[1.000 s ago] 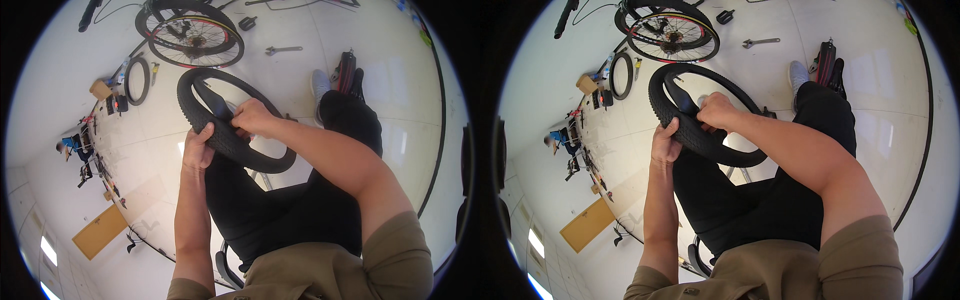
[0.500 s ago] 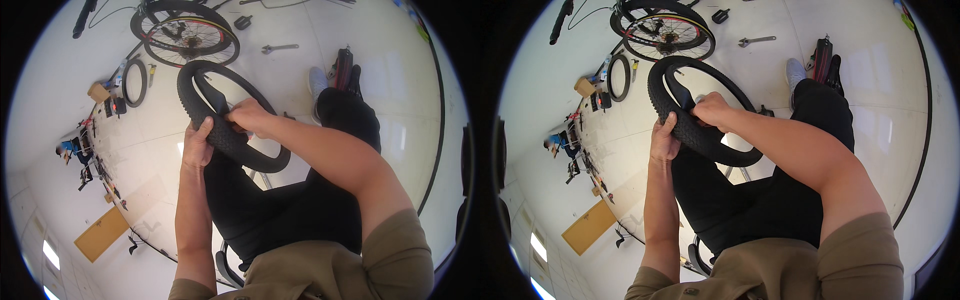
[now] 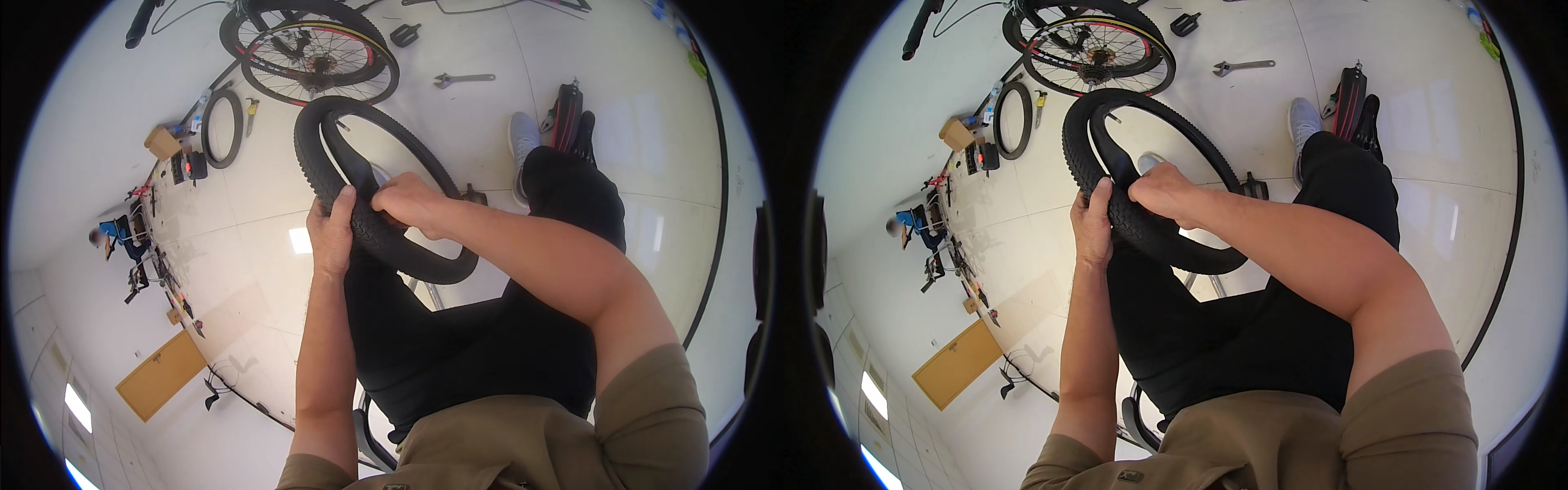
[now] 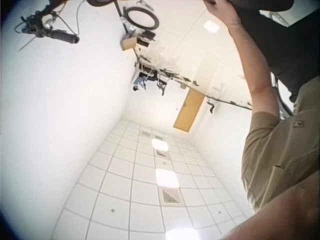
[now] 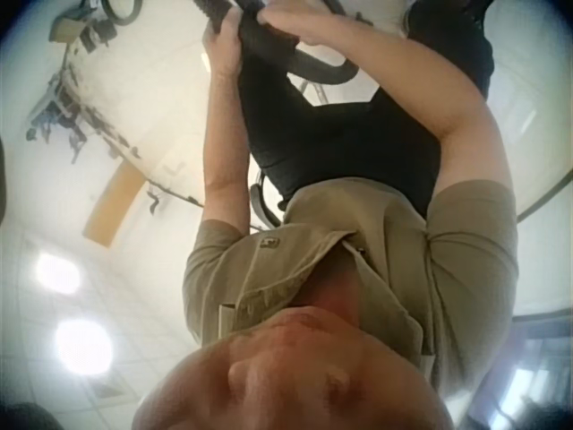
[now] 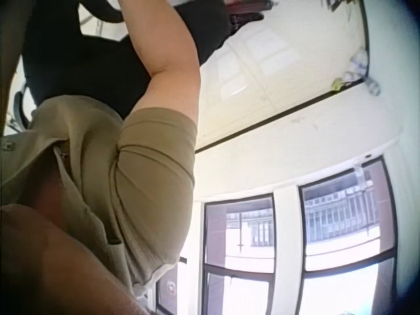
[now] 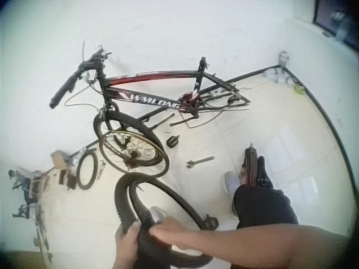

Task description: The person works on a bicycle, using a wrench to tighten the front wheel axle nuts and then removing the rear tire from the rim. The person handles the wheel, tire, and wrench while seated on the floor.

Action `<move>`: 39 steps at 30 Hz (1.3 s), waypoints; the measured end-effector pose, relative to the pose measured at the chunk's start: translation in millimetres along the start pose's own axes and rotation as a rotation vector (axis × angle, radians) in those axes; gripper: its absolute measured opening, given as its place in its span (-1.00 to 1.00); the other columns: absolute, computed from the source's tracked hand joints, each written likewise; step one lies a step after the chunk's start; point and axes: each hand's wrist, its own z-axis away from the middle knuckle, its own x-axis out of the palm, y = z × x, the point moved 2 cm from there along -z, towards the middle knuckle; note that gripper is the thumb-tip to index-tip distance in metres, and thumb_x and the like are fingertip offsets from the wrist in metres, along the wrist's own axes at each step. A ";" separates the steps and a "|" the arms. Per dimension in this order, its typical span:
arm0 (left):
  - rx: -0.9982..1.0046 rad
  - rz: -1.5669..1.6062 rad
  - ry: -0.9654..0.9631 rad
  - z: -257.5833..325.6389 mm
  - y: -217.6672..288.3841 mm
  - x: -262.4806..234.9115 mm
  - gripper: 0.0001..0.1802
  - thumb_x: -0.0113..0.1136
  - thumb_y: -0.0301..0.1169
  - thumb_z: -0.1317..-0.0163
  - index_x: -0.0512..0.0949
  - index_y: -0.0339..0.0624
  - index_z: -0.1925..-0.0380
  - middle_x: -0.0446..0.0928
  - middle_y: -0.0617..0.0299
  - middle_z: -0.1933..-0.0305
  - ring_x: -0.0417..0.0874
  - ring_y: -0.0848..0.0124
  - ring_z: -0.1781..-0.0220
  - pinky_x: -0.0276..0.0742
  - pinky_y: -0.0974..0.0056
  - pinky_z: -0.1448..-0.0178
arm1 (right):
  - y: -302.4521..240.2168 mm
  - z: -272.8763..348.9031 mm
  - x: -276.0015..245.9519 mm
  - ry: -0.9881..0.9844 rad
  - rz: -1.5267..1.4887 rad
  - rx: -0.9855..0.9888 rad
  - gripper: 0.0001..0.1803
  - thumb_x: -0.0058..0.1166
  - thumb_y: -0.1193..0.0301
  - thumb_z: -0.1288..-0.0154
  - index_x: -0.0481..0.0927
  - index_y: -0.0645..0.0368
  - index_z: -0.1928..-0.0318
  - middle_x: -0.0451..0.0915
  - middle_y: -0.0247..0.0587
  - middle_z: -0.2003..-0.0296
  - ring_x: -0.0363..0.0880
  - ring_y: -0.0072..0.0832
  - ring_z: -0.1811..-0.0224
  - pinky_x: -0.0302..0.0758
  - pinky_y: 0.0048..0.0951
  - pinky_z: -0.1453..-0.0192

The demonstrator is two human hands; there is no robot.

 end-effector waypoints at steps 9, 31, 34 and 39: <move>-0.048 0.151 -0.028 0.2 4.0 6.8 -0.38 0.31 -0.18 -0.31 0.36 -0.46 -0.14 0.54 0.06 0.00 0.58 0.35 0.03 0.52 0.25 -0.10 | -12.3 13.5 -3.2 -0.075 -0.046 -0.045 -0.86 0.07 0.48 -0.11 0.47 0.24 0.54 0.35 -0.34 0.63 0.22 -0.53 0.59 0.14 -0.35 0.49; -0.108 0.074 0.057 0.6 -3.7 3.1 -0.35 0.31 -0.07 -0.30 0.44 -0.49 -0.09 0.57 0.07 0.05 0.61 0.35 0.08 0.56 0.27 -0.01 | -15.0 14.4 -3.4 -0.176 -0.158 -0.025 -0.72 0.17 0.36 -0.12 0.53 0.28 0.22 0.51 -0.17 0.31 0.49 -0.41 0.31 0.43 -0.32 0.25; -0.161 0.097 0.032 7.7 -3.8 1.3 -0.42 0.23 -0.05 -0.36 0.47 -0.42 -0.04 0.62 0.09 0.10 0.68 0.32 0.12 0.64 0.23 0.02 | -11.9 9.2 -3.6 -0.298 -0.179 -0.016 -0.69 0.22 0.36 -0.14 0.53 0.32 0.17 0.54 -0.13 0.30 0.55 -0.38 0.29 0.49 -0.28 0.21; -0.265 0.373 -0.248 23.4 -21.2 1.8 -0.29 0.05 0.13 -0.43 0.40 -0.32 -0.24 0.52 0.07 -0.20 0.52 0.23 -0.25 0.38 0.08 -0.38 | -17.6 17.0 -3.5 -0.334 -0.166 -0.038 -0.61 0.29 0.40 -0.20 0.52 0.38 0.04 0.57 -0.06 0.23 0.61 -0.30 0.22 0.53 -0.27 0.12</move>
